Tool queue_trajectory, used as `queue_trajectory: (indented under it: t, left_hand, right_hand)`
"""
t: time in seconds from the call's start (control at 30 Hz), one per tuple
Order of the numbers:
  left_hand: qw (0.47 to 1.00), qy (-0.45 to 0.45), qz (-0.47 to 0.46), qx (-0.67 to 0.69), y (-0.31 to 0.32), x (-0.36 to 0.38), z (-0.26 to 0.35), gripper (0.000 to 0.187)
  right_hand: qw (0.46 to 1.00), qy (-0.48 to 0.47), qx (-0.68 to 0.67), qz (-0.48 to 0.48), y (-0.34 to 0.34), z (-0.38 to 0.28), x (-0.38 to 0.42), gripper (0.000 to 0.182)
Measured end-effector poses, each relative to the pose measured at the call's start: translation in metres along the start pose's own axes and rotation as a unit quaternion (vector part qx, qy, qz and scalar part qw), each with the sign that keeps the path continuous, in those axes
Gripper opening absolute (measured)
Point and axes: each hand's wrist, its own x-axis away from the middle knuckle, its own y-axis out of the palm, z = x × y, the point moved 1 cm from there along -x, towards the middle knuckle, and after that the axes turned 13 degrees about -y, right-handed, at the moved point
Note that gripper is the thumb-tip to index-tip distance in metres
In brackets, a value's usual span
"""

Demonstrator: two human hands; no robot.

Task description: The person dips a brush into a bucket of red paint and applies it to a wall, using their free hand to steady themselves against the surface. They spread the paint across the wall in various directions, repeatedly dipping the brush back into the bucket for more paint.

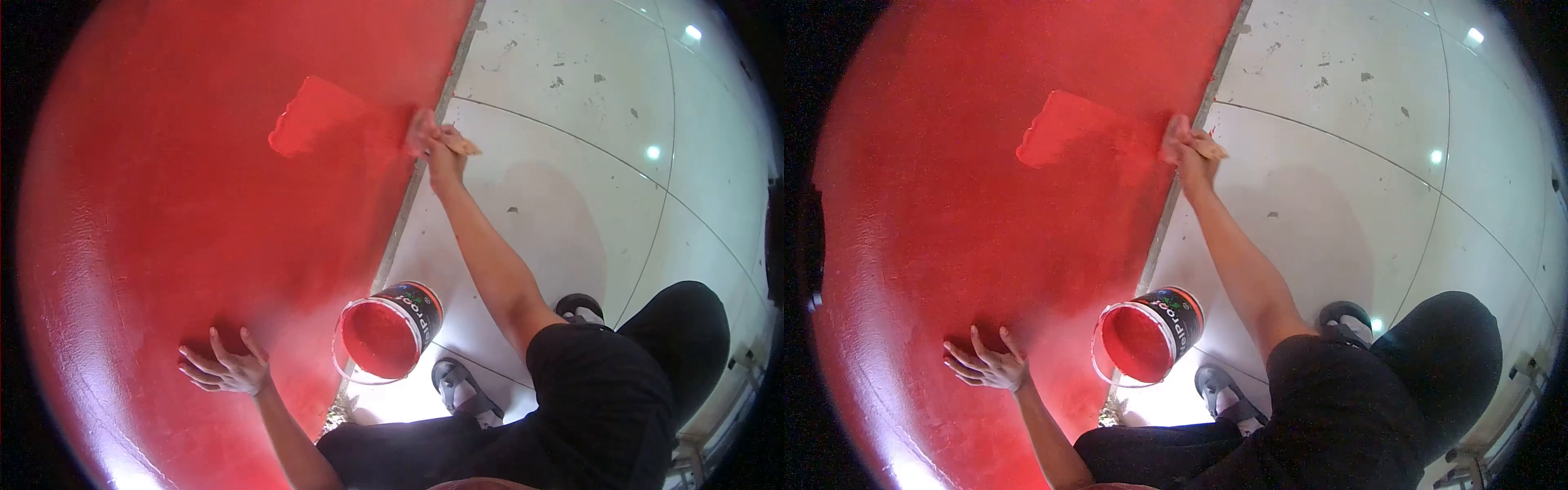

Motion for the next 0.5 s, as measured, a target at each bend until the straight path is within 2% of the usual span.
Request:
queue_trajectory:
  t: [0.03, 0.1, 0.17, 0.2, 0.27, 0.37, 0.4, 0.47, 0.5]
  left_hand:
    - [1.000, -0.001, 0.001, 0.000, 0.000, 0.000, 0.000, 0.055]
    - [1.000, 0.000, -0.002, 0.007, 0.000, 0.000, 0.001, 0.055]
    - [1.000, -0.011, -0.011, -0.001, 0.000, 0.001, 0.001, 0.055]
    - [1.000, -0.009, -0.005, -0.004, 0.000, 0.001, 0.001, 0.054]
    - [1.000, -0.007, 0.000, 0.006, 0.002, 0.002, -0.002, 0.054]
    - [1.000, -0.006, 0.009, 0.005, 0.001, -0.002, 0.001, 0.053]
    - [1.000, -0.005, 0.012, -0.001, 0.001, -0.002, 0.002, 0.054]
    - [1.000, -0.005, 0.015, -0.009, -0.002, 0.000, 0.001, 0.054]
    - [1.000, -0.006, 0.007, -0.007, -0.003, 0.001, 0.000, 0.054]
  right_hand:
    - [1.000, 0.007, -0.002, -0.006, 0.023, -0.022, 0.005, 0.029]
    - [0.991, -0.026, -0.108, -0.072, 0.057, -0.061, 0.016, 0.030]
    - [0.961, -0.022, -0.221, -0.168, 0.090, -0.110, 0.029, 0.032]
    - [0.962, -0.022, -0.217, -0.164, 0.101, -0.125, 0.036, 0.032]
    - [0.916, 0.007, -0.341, -0.210, 0.121, -0.145, 0.042, 0.034]
    - [0.935, 0.004, -0.276, -0.221, 0.109, -0.110, 0.036, 0.037]
    - [0.945, 0.039, -0.267, -0.186, 0.097, -0.091, 0.034, 0.034]
    - [0.955, 0.061, -0.246, -0.153, 0.046, -0.045, 0.024, 0.032]
    - [0.972, 0.062, -0.192, -0.124, 0.017, -0.024, 0.018, 0.028]
